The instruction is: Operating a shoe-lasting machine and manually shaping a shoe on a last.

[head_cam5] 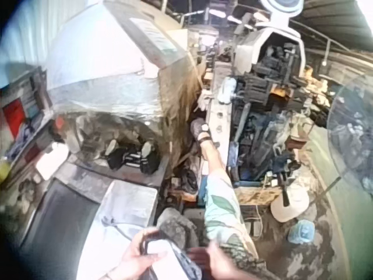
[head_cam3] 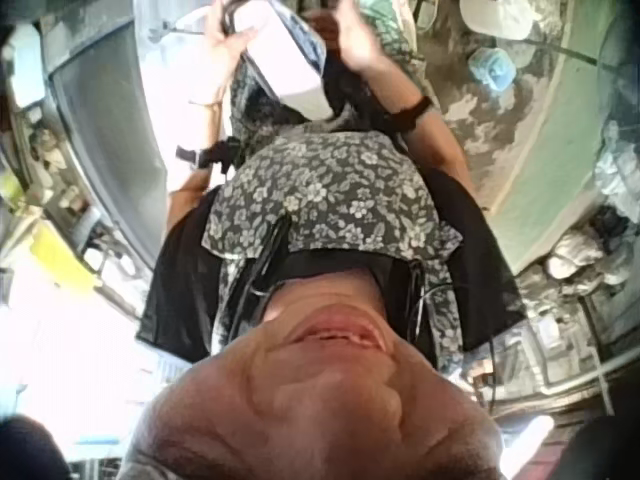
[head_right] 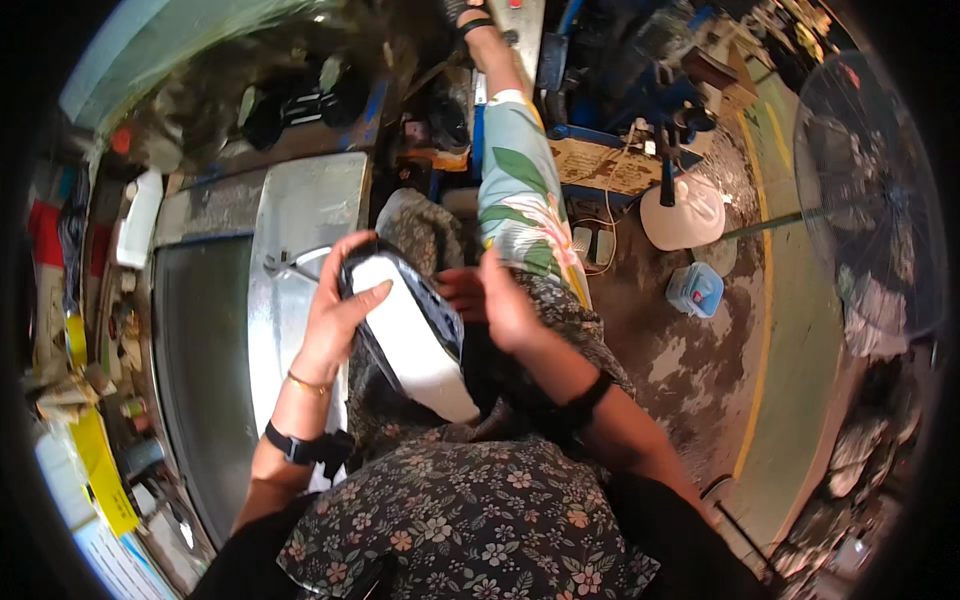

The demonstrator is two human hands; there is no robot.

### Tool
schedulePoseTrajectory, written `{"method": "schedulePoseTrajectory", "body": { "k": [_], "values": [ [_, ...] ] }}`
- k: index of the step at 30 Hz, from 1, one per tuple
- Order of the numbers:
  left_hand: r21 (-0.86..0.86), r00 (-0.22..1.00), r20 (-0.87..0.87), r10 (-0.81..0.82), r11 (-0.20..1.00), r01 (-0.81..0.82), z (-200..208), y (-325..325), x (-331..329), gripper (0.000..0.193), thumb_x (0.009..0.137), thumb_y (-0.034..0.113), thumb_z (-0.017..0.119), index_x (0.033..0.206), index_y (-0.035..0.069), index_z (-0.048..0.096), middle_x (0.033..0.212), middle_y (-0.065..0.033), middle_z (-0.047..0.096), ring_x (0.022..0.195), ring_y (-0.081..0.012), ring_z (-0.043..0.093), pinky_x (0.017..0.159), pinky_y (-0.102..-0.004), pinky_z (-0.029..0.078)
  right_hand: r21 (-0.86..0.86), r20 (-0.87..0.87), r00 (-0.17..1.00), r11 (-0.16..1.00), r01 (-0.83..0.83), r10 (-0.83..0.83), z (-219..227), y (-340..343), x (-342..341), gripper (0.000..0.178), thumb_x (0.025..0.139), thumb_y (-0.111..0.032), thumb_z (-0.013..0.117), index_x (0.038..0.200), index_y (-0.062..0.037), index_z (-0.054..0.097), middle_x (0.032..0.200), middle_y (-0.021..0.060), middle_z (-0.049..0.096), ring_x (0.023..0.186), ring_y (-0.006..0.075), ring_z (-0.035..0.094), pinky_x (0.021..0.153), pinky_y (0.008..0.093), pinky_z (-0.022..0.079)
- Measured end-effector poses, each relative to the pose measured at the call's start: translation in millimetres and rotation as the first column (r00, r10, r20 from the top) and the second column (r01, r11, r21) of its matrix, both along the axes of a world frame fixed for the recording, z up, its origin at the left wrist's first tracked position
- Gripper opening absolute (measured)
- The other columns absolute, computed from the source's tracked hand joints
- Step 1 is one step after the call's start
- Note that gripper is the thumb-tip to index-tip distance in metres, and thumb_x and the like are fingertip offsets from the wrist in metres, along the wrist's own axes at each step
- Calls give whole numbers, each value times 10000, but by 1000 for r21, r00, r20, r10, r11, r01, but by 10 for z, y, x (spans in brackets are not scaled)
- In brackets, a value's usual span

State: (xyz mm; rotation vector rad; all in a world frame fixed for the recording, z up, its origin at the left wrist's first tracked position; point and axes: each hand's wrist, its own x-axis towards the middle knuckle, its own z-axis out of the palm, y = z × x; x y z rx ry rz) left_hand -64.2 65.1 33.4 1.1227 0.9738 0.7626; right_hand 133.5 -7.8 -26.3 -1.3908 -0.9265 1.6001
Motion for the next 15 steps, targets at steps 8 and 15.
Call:
{"method": "schedulePoseTrajectory", "body": {
  "k": [8,15],
  "values": [
    [117,999,23,-40,992,36,-187,6,43,532,875,-19,649,1341,30,397,1127,-53,562,1038,-121,536,914,-251,453,371,514,848,925,-85,-128,64,-8,-366,421,1032,-268,329,1062,64,587,982,249,658,870,363,665,728,393,533],
    [191,988,-111,-107,973,127,-261,61,178,566,879,-22,633,1382,22,377,1207,-80,540,1062,-144,529,929,-261,444,337,826,545,903,-268,-146,7,-74,-202,415,960,-259,511,1204,74,472,828,215,655,745,363,659,654,450,523]
  ]
}}
